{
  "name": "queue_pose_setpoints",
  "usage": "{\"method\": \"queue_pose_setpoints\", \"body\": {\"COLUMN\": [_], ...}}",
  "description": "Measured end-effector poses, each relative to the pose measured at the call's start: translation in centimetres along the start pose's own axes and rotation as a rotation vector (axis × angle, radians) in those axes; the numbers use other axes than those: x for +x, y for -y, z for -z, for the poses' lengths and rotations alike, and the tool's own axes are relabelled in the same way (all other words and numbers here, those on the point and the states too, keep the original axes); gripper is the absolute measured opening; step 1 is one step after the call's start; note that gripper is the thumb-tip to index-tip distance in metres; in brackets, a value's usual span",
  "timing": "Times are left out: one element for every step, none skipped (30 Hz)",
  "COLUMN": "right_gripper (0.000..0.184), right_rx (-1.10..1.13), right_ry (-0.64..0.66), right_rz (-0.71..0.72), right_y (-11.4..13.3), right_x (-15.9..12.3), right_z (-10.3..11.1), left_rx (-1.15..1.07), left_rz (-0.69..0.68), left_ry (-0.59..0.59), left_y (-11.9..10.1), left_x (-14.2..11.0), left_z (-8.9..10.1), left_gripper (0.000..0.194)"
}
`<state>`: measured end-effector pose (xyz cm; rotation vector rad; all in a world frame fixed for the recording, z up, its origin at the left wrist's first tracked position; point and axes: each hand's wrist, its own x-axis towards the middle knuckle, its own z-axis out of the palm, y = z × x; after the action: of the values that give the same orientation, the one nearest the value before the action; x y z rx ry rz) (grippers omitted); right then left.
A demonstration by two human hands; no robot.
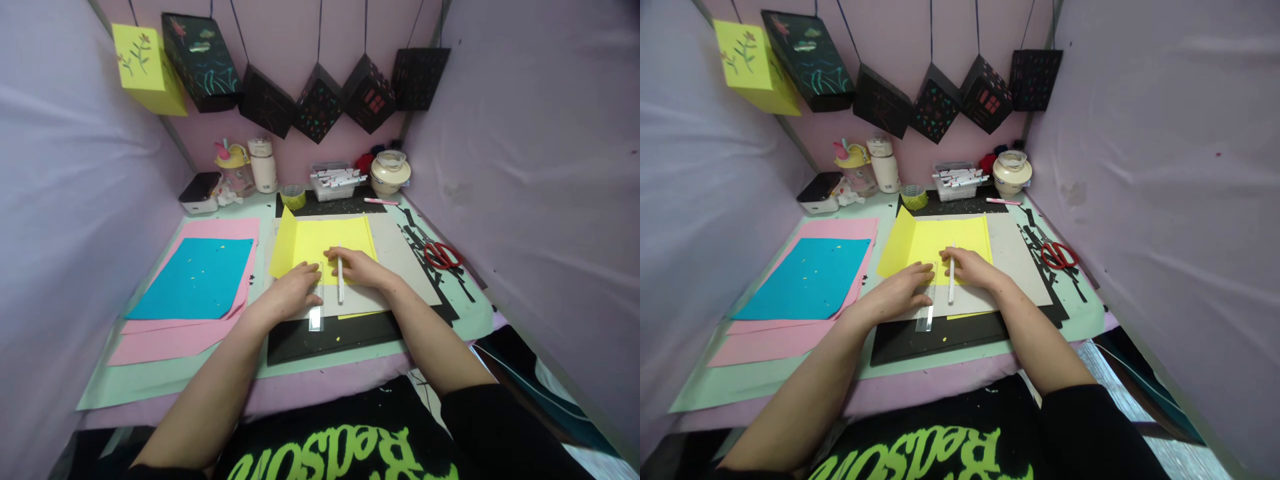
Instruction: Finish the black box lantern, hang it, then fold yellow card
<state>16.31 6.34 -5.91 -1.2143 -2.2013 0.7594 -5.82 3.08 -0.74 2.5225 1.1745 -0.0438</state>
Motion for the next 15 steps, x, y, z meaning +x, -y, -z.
{"method": "queue_pose_setpoints", "body": {"right_gripper": [0.035,0.035,0.035,0.034,0.034,0.034,0.034,0.034,0.034,0.035,0.035,0.035,0.035,0.034,0.033], "right_rx": [0.002,0.005,0.009,0.012,0.015,0.017,0.017,0.016,0.014,0.012,0.012,0.013,0.016,0.022,0.032], "right_ry": [0.0,0.001,0.0,-0.001,-0.001,-0.001,-0.001,-0.003,-0.004,-0.006,-0.009,-0.012,-0.013,-0.016,-0.029], "right_rz": [0.0,0.002,0.004,0.007,0.009,0.01,0.01,0.009,0.008,0.008,0.008,0.01,0.012,0.014,0.016], "right_y": [0.02,0.06,0.09,0.12,0.14,0.13,0.11,0.06,0.01,-0.05,-0.1,-0.12,-0.1,-0.03,0.09], "right_x": [-0.01,-0.02,-0.02,-0.02,-0.02,-0.02,-0.02,-0.01,-0.01,0.0,0.0,0.01,0.02,0.03,0.04], "right_z": [0.01,0.02,0.03,0.04,0.04,0.04,0.03,0.01,-0.01,-0.04,-0.07,-0.09,-0.1,-0.1,-0.08], "left_rx": [0.0,0.001,0.005,0.01,0.015,0.019,0.022,0.024,0.025,0.024,0.021,0.018,0.015,0.013,0.014], "left_rz": [0.002,0.003,0.003,0.002,0.0,-0.003,-0.005,-0.007,-0.008,-0.008,-0.005,-0.002,-0.001,-0.001,-0.001], "left_ry": [0.002,0.003,0.004,0.004,0.005,0.005,0.006,0.006,0.005,0.005,0.004,0.004,0.004,0.004,0.004], "left_y": [-0.02,-0.03,-0.04,-0.05,-0.05,-0.04,-0.02,-0.01,0.02,0.04,0.06,0.08,0.09,0.11,0.13], "left_x": [0.0,-0.01,-0.01,0.0,0.0,0.01,0.02,0.02,0.03,0.04,0.04,0.05,0.06,0.07,0.09], "left_z": [0.01,0.02,0.02,0.02,0.02,0.01,0.0,-0.02,-0.04,-0.07,-0.1,-0.12,-0.15,-0.17,-0.2], "left_gripper": [0.044,0.045,0.045,0.045,0.045,0.044,0.044,0.043,0.043,0.044,0.044,0.045,0.046,0.046,0.046]}}
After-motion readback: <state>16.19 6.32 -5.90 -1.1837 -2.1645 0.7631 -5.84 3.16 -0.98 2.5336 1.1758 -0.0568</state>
